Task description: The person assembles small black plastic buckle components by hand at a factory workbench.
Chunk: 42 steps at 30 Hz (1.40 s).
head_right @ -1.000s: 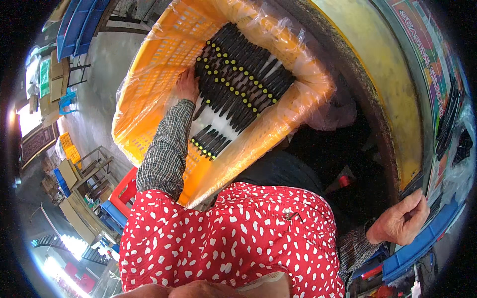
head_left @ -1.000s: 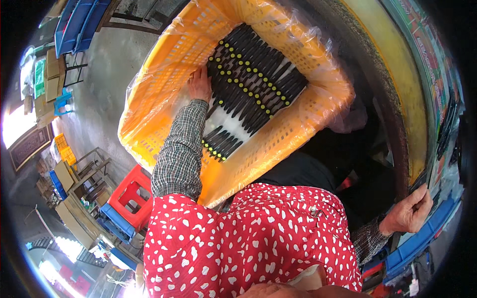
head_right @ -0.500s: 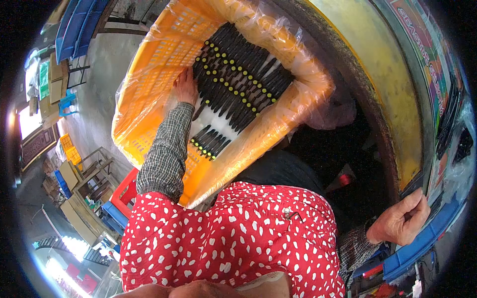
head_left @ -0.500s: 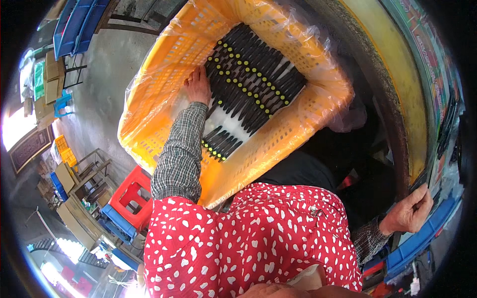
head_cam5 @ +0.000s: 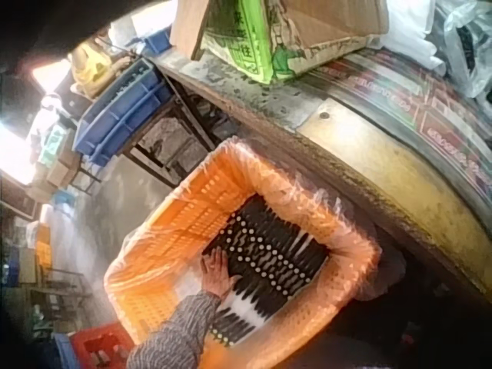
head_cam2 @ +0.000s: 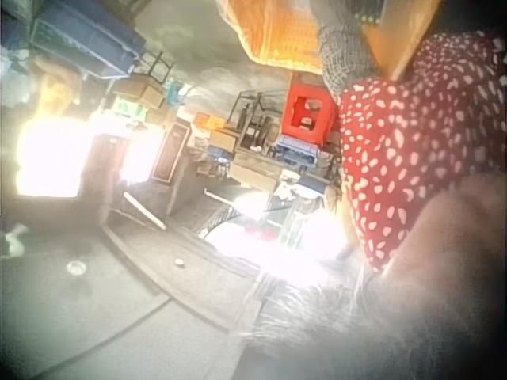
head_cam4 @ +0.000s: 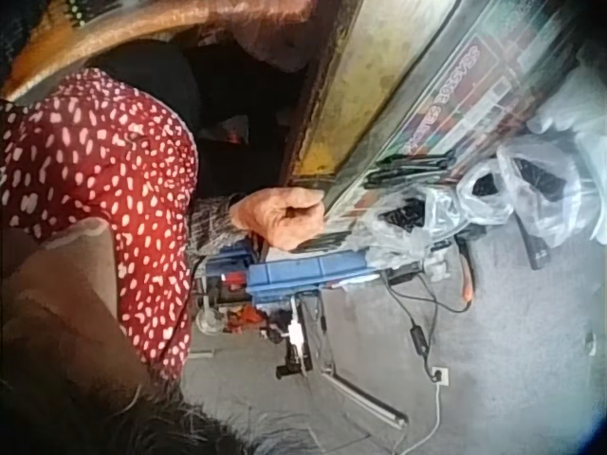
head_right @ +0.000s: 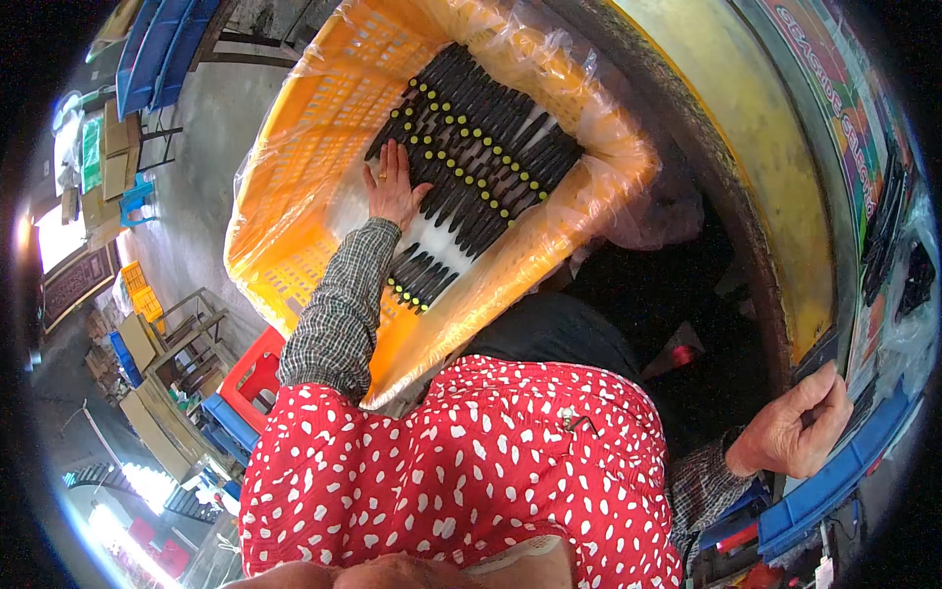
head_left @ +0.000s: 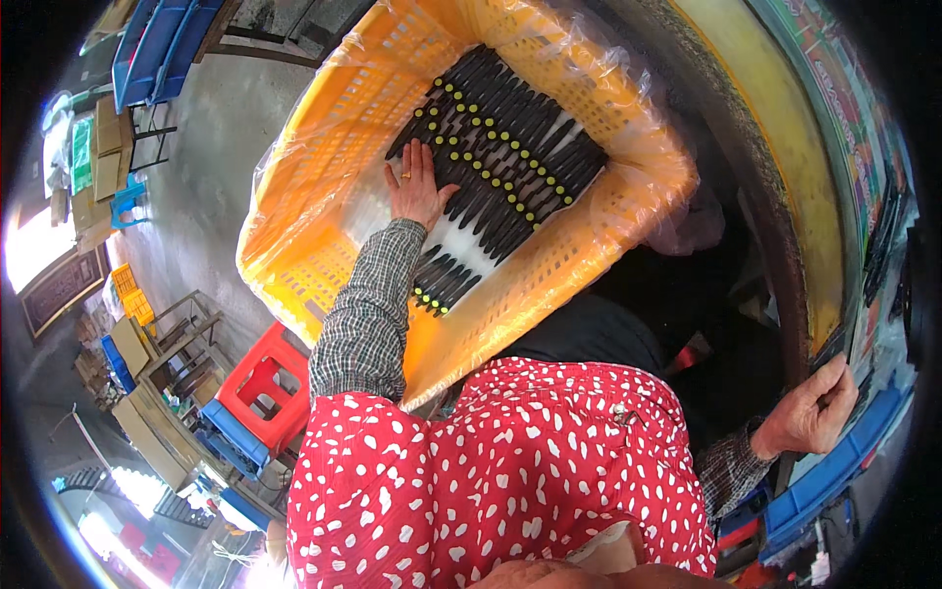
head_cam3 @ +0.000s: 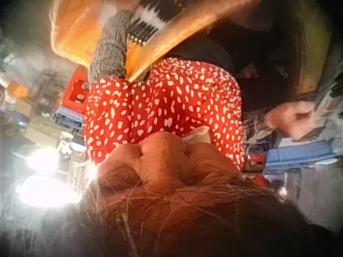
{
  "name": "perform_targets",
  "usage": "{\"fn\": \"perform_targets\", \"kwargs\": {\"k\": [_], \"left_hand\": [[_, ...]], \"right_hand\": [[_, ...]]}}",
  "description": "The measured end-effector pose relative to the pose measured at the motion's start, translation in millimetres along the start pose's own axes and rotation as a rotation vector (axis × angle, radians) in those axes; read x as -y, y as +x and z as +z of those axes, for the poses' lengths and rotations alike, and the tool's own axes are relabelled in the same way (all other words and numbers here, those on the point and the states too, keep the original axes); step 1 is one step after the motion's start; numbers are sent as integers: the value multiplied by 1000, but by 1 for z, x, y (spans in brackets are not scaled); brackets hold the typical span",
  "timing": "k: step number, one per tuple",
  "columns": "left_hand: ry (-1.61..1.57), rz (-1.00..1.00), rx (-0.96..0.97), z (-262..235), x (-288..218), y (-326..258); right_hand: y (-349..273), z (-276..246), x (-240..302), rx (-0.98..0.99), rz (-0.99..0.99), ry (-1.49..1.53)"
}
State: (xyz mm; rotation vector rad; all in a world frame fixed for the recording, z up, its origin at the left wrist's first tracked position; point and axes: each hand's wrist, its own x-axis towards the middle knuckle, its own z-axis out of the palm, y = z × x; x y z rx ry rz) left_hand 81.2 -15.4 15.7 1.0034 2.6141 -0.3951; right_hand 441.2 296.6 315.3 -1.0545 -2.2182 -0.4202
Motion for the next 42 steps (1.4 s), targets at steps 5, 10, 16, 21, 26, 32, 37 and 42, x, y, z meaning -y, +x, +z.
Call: {"fn": "perform_targets", "kwargs": {"k": [5, 10, 16, 21, 26, 32, 37, 42], "left_hand": [[32, 27, -20, 0, 4, 1], [6, 37, -33, -3, 1, -8], [68, 42, 22, -7, -5, -9], [44, 75, -13, -9, -5, 4], [37, 101, -12, -5, 1, 10], [-19, 154, -69, 0, 6, 20], [-24, 215, -81, -1, 9, 22], [-17, 206, -54, -8, 10, 18]], "right_hand": [[0, 1, 0, 17, -9, 36], [0, 2, 2, 19, 7, 67], [0, 2, 2, 17, -1, 42], [-1, 4, 1, 5, -3, 64], [-2, 3, 1, 17, 13, 92], [0, 3, 1, 10, -1, 82], [-1, 4, 2, -1, 17, 60], [1, 3, 3, 14, -4, 52]]}}
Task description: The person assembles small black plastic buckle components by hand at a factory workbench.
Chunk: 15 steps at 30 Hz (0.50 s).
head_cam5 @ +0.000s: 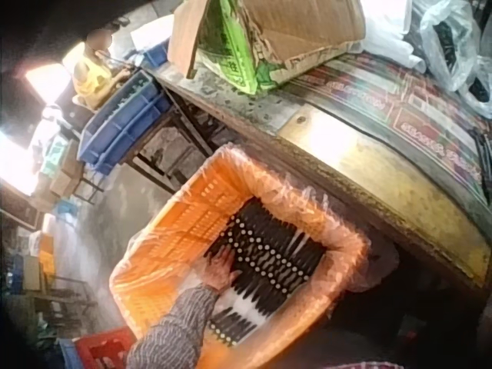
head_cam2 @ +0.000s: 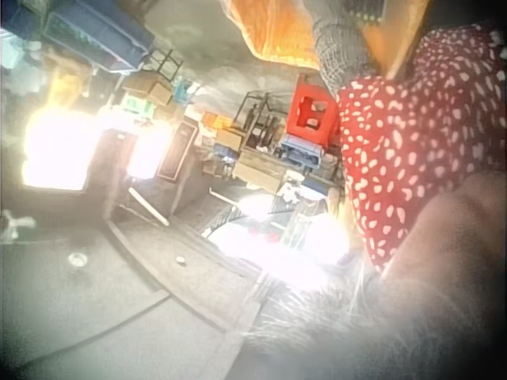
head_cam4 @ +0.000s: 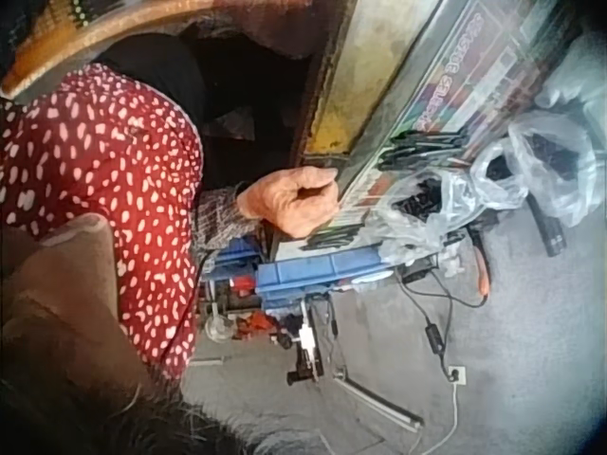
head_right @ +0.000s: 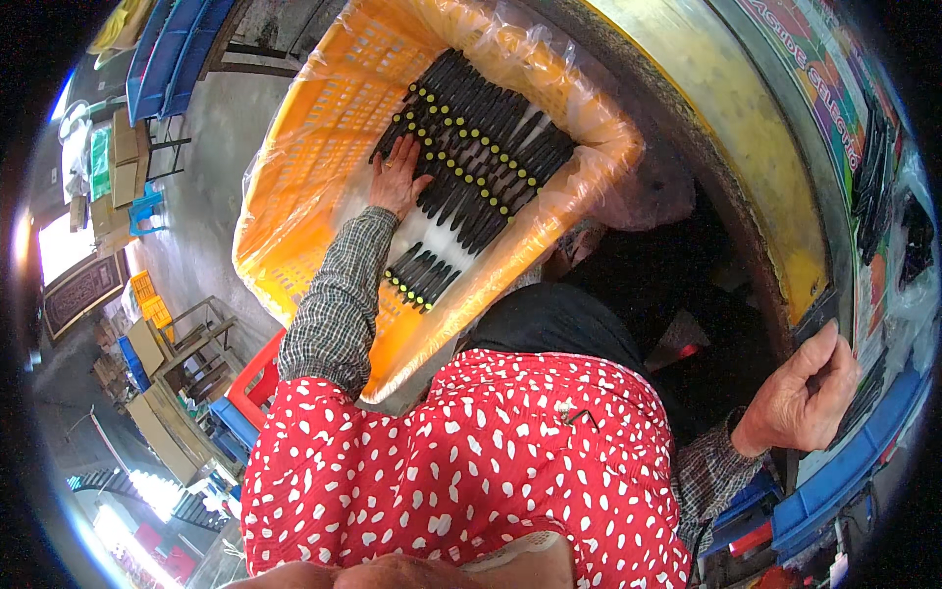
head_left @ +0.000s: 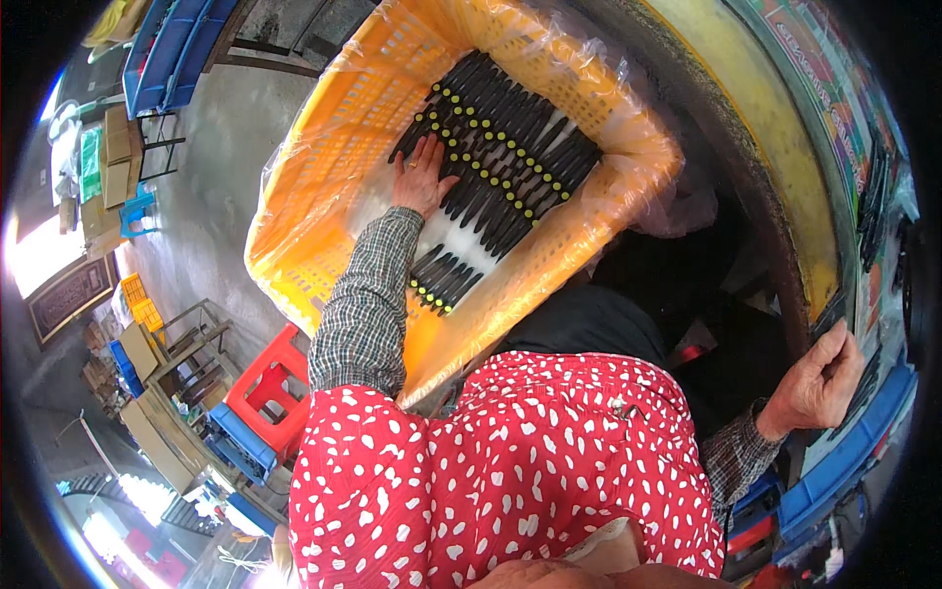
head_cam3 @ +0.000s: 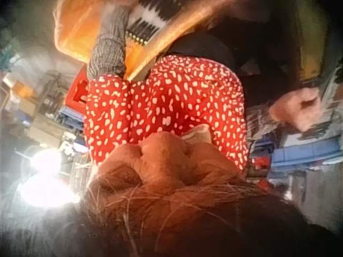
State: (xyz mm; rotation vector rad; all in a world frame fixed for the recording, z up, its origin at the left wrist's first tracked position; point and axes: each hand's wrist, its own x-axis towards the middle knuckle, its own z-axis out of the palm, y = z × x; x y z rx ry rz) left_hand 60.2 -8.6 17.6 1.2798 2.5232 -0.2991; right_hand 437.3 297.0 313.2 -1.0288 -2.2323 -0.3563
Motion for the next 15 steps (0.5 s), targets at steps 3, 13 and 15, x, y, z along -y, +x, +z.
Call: {"fn": "perform_targets", "kwargs": {"k": [3, 13, 15], "left_hand": [[23, -44, 44, -10, -1, -12], [-20, 38, -45, -20, -10, 17], [-5, 61, -59, -11, -6, 21]], "right_hand": [[0, 1, 0, -14, -10, 19], [-1, 2, -1, -30, -23, 5], [-1, 1, 1, -21, -9, 1]]}}
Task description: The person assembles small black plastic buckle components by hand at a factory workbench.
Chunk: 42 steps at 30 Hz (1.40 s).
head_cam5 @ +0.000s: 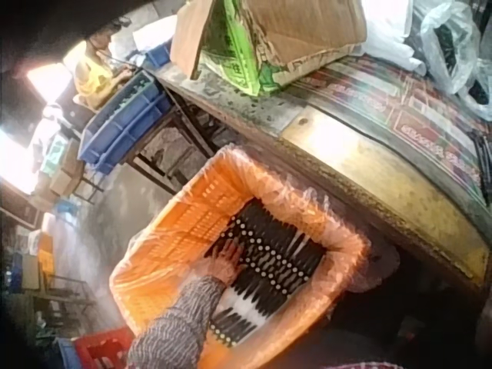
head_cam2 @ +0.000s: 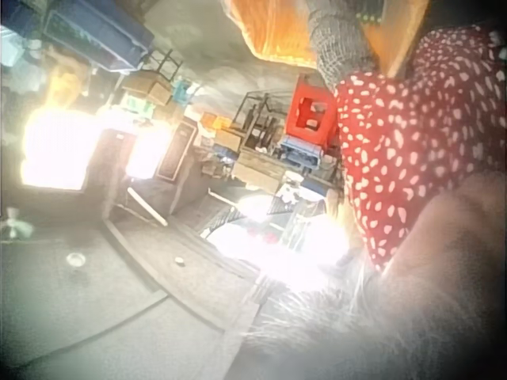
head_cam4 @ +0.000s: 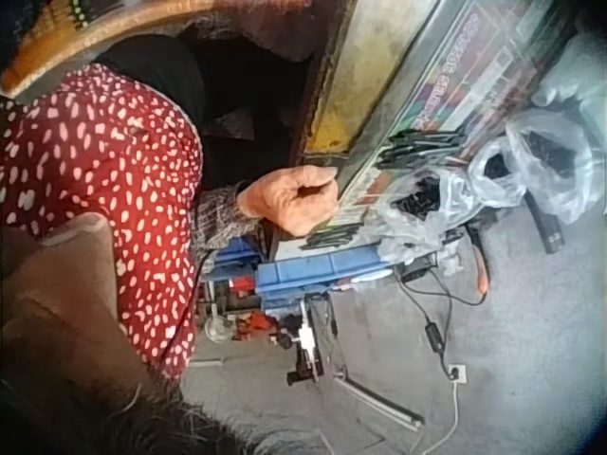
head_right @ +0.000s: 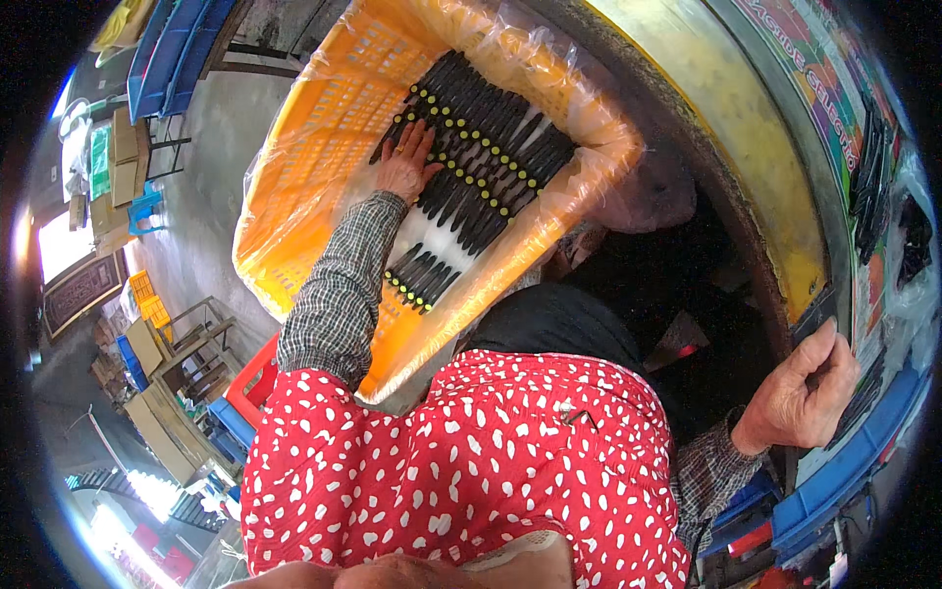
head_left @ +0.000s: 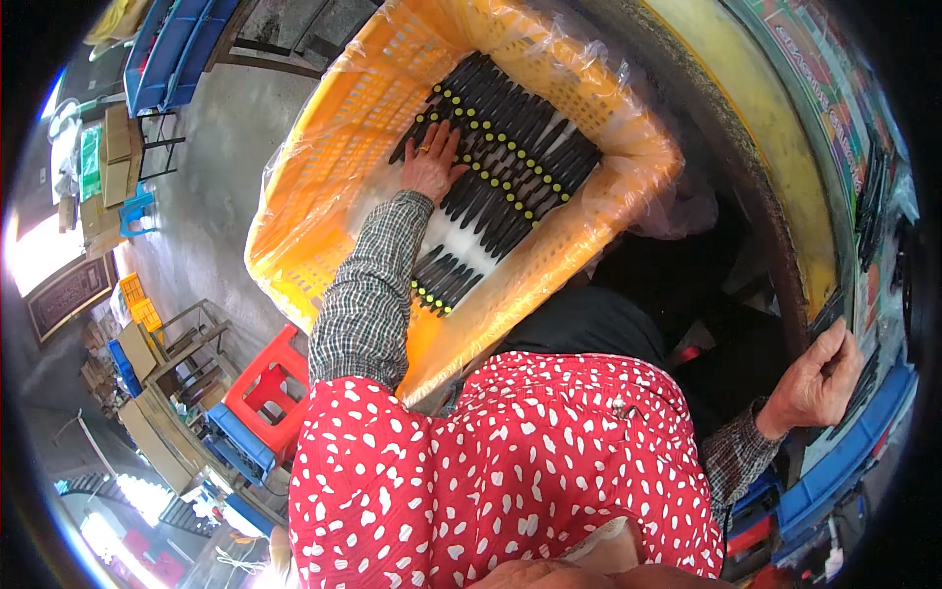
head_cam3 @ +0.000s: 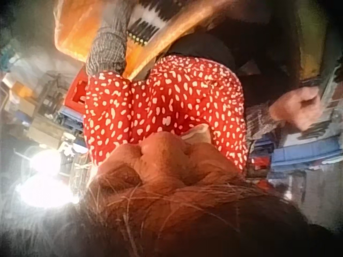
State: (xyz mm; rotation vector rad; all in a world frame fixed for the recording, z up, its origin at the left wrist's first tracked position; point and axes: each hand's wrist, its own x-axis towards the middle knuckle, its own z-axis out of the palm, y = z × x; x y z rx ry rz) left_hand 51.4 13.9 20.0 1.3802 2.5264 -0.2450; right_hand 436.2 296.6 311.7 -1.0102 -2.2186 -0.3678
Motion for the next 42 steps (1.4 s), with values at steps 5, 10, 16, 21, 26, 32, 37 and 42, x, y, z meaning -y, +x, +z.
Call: {"fn": "perform_targets", "kwargs": {"k": [5, 10, 16, 21, 26, 32, 37, 42], "left_hand": [[-22, 63, -69, 7, 7, 2], [-31, 50, -32, 7, 9, -6], [-5, 35, 57, -1, 12, -15], [-50, 10, -27, -3, 16, -10], [19, -28, -39, -13, 27, 20], [-9, -12, 51, -14, 32, 26], [-42, -9, 57, -12, 34, 24], [-76, 10, 13, -3, 42, 23]], "right_hand": [[0, 0, -2, -4, -7, -19], [-1, 0, -3, -8, 4, -1], [-2, 0, -4, -6, -3, -24], [-1, 0, -4, 6, -20, -22], [-2, -1, -5, 13, 12, -7], [-2, -1, -3, -6, 3, -35], [-1, -2, -4, 7, 5, 4], [-1, -1, -3, 1, 8, -10]]}}
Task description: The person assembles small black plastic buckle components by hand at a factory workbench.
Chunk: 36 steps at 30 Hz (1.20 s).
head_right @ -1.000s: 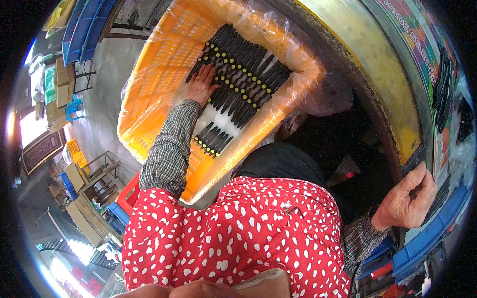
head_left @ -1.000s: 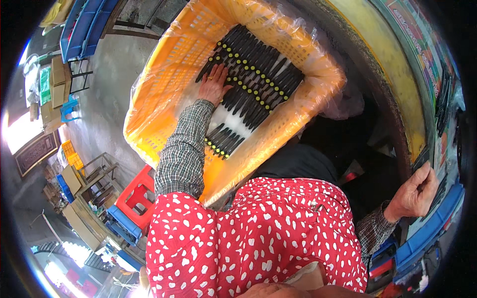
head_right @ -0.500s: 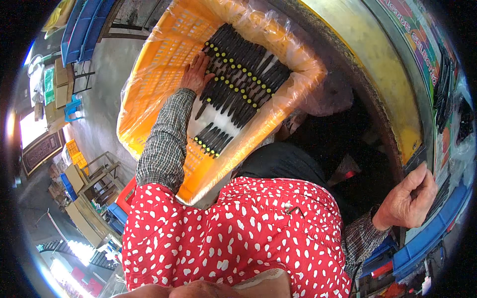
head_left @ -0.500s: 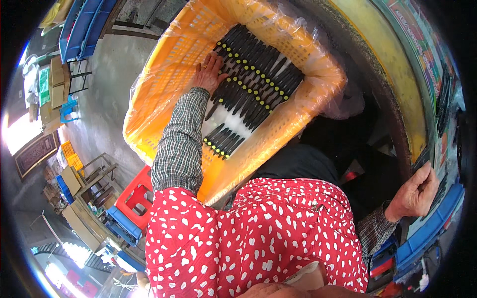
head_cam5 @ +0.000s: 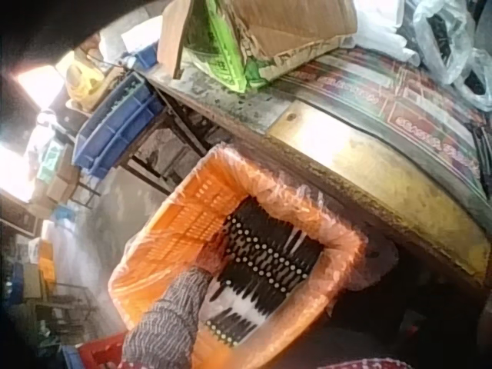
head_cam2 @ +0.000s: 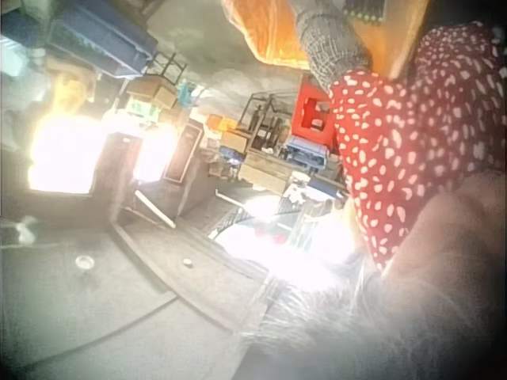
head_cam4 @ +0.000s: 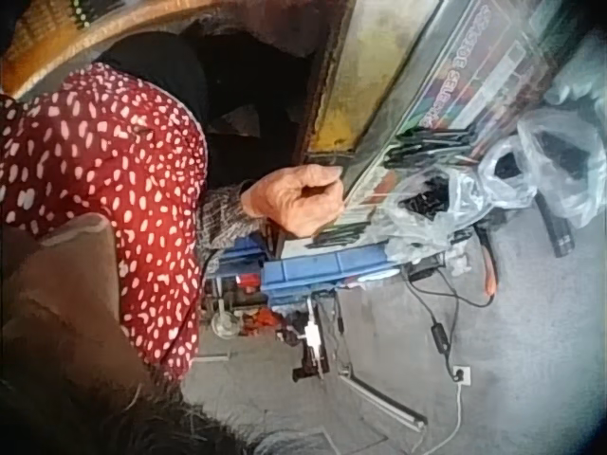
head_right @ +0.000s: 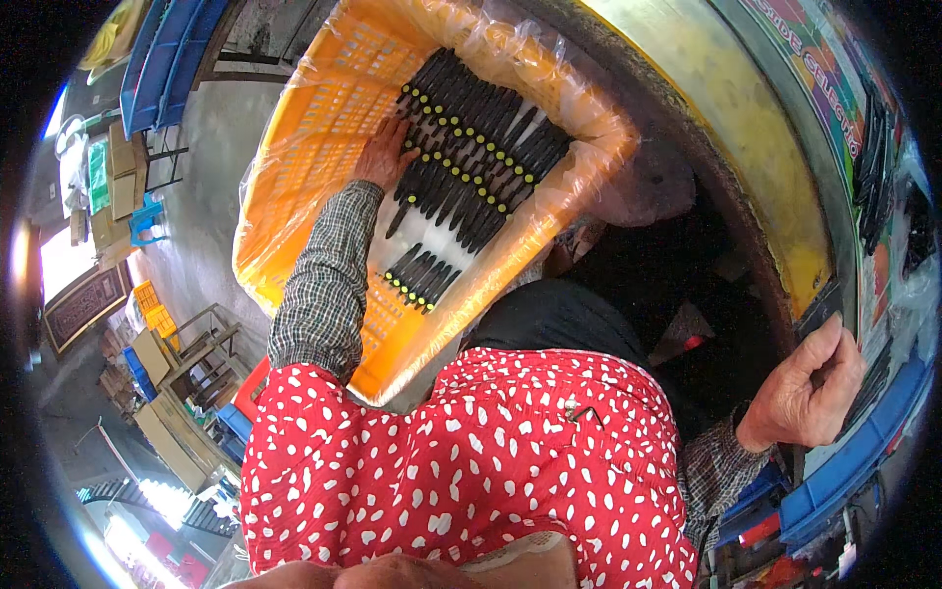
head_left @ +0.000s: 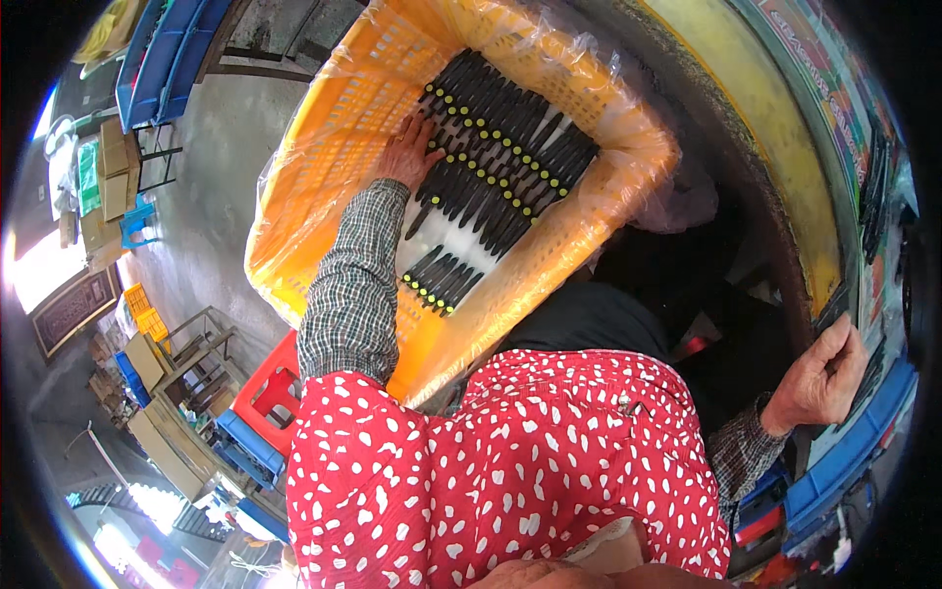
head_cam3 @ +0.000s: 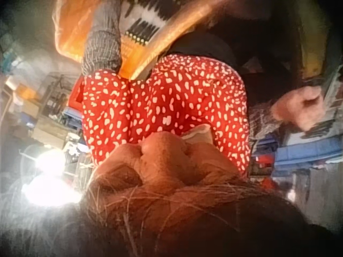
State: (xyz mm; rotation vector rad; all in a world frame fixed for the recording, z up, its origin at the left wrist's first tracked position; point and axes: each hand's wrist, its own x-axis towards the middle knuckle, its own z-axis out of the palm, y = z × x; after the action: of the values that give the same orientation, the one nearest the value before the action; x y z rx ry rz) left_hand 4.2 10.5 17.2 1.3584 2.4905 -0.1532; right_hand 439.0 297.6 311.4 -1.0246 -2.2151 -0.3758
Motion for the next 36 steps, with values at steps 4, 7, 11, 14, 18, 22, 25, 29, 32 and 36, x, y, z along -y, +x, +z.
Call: {"fn": "perform_targets", "kwargs": {"k": [4, 7, 11, 14, 18, 22, 25, 29, 32, 36], "left_hand": [[72, 18, -18, 4, 4, -9], [63, -10, -40, -8, -4, -17], [-82, -130, -114, -18, -13, -41], [-270, -222, -172, -10, -10, -68], [-200, -303, -127, 7, -13, -105], [-225, -418, 82, 8, -35, -117], [-182, -465, 136, 19, -36, -119], [-189, -509, 116, 26, -34, -119], [-205, -481, 95, 29, -28, -120], [-295, -445, 81, 9, -19, -114]], "right_hand": [[1, 0, 2, 3, -26, -17], [0, 2, -1, -16, -51, 4], [-1, 1, -1, 6, 8, 0], [0, 0, -2, -5, -23, 33], [0, 5, -1, -17, -36, 66], [1, 9, -2, -32, -85, 34], [0, 12, 1, -16, -65, 35], [-1, 15, 2, -36, -94, 44], [0, 17, 3, -45, -80, 39], [0, 18, 4, -43, -98, 45]]}}
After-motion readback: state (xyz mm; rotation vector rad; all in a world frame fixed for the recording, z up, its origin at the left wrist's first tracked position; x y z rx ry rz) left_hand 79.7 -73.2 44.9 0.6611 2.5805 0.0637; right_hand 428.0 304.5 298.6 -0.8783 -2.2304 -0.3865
